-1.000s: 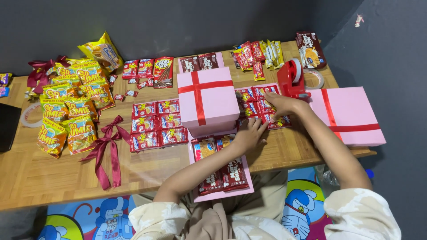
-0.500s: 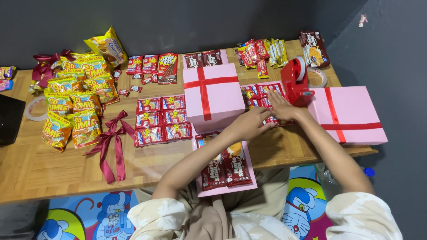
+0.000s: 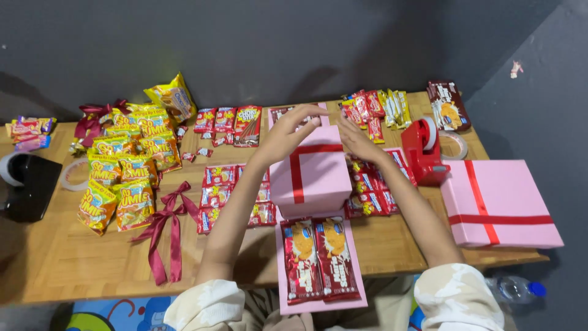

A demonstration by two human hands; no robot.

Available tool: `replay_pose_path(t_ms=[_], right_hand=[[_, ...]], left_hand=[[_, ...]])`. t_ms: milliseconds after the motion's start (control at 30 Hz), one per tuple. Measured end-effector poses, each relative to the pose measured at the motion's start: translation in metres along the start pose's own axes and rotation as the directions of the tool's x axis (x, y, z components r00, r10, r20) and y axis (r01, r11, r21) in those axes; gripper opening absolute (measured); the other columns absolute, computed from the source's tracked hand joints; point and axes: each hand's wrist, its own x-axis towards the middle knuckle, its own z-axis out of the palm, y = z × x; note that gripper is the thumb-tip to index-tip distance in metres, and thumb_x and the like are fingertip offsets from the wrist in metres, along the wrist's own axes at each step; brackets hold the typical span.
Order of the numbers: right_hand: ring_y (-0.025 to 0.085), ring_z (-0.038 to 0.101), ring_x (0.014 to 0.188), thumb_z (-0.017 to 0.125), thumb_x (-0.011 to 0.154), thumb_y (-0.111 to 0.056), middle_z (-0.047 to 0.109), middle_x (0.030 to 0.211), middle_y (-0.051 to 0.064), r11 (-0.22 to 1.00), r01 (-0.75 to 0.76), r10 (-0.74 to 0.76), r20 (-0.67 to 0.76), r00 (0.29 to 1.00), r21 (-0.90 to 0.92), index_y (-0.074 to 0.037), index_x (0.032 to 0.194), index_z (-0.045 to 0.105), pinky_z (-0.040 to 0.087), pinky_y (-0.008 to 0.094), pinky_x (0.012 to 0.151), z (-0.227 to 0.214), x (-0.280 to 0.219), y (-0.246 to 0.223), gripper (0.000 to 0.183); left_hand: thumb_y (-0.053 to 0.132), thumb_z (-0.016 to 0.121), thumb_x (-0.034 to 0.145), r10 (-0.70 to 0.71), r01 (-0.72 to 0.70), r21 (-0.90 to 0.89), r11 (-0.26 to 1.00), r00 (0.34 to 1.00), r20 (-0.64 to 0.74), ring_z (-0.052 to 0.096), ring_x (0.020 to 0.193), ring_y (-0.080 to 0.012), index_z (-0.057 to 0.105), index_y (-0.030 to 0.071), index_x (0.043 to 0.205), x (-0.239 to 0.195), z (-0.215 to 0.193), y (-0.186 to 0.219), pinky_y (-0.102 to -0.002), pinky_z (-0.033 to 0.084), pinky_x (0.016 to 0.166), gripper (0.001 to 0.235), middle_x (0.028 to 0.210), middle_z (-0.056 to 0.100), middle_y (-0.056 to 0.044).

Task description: Arranging snack packets inside a decorative gift box and then closing it with a lid.

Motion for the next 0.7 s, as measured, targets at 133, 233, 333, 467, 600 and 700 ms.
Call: replay_pose_path(t_ms=[133,233,333,467,600,700], right_hand=[[0.052,0.021,0.15,0.051,0.105,-0.026,0.029,0.164,0.026,0.993,0.013,-0.002,-0.091,0.996,0.116,-0.009,0.156,0.044,0.022,0.057,0.124,0.034,0.041,0.023,0.054],[0.048,0.028,0.149,0.051,0.11,-0.034,0.034,0.161,0.026,0.994,-0.035,0.045,-0.094,0.995,0.105,-0.01,0.156,0.045,0.023,0.053,0.124,0.038,0.072,0.007,0.053],[0.045,0.022,0.152,0.043,0.111,-0.041,0.027,0.165,0.024,0.99,-0.081,0.088,-0.064,0.994,0.112,-0.003,0.16,0.035,0.016,0.053,0.126,0.057,0.107,0.012,0.062],[0.032,0.008,0.158,0.029,0.112,-0.051,0.014,0.172,0.008,0.963,-0.266,0.266,0.0,0.964,0.033,-0.015,0.166,0.021,0.005,0.049,0.127,0.078,0.133,0.0,0.065],[0.028,0.006,0.159,0.029,0.111,-0.048,0.014,0.172,0.009,0.925,-0.341,0.343,-0.015,0.939,-0.165,-0.014,0.166,0.019,0.007,0.05,0.127,0.072,0.13,-0.032,0.065],[0.029,0.01,0.159,0.033,0.11,-0.044,0.018,0.171,0.009,0.903,-0.357,0.361,-0.031,0.932,-0.24,-0.014,0.164,0.024,0.011,0.05,0.127,0.067,0.132,-0.045,0.063]], left_hand=[[0.025,0.051,0.107,-0.024,0.024,0.003,1.0,0.998,-0.058,0.053,0.133,-0.0353,0.063,0.015,0.134,0.001,-0.032,-0.061,-0.048,0.043,0.11,0.031,0.134,0.061,-0.014],[0.029,0.049,0.109,-0.166,0.155,-0.076,0.985,0.972,-0.165,0.049,0.137,-0.0294,0.062,0.018,0.138,0.008,-0.049,-0.137,-0.045,0.038,0.115,0.034,0.14,0.055,-0.011],[0.036,0.054,0.107,-0.204,0.218,0.053,0.975,0.96,-0.19,0.041,0.145,-0.0344,0.059,0.02,0.142,0.009,-0.033,-0.221,-0.049,0.03,0.12,0.039,0.149,0.049,-0.012],[0.045,0.046,0.108,-0.373,0.388,0.324,0.863,0.921,-0.11,0.016,0.154,-0.0445,0.047,0.023,0.154,0.008,0.011,-0.265,-0.06,0.018,0.125,0.051,0.169,0.02,-0.014],[0.048,0.043,0.106,-0.434,0.431,0.568,0.701,0.89,-0.139,0.019,0.156,-0.034,0.04,0.026,0.159,0.008,0.038,-0.285,-0.052,0.021,0.125,0.058,0.17,0.024,-0.006],[0.058,0.041,0.101,-0.336,0.376,0.714,0.591,0.919,-0.206,0.023,0.155,-0.0278,0.039,0.035,0.158,0.007,0.052,-0.333,-0.047,0.026,0.122,0.062,0.168,0.029,0.002]])
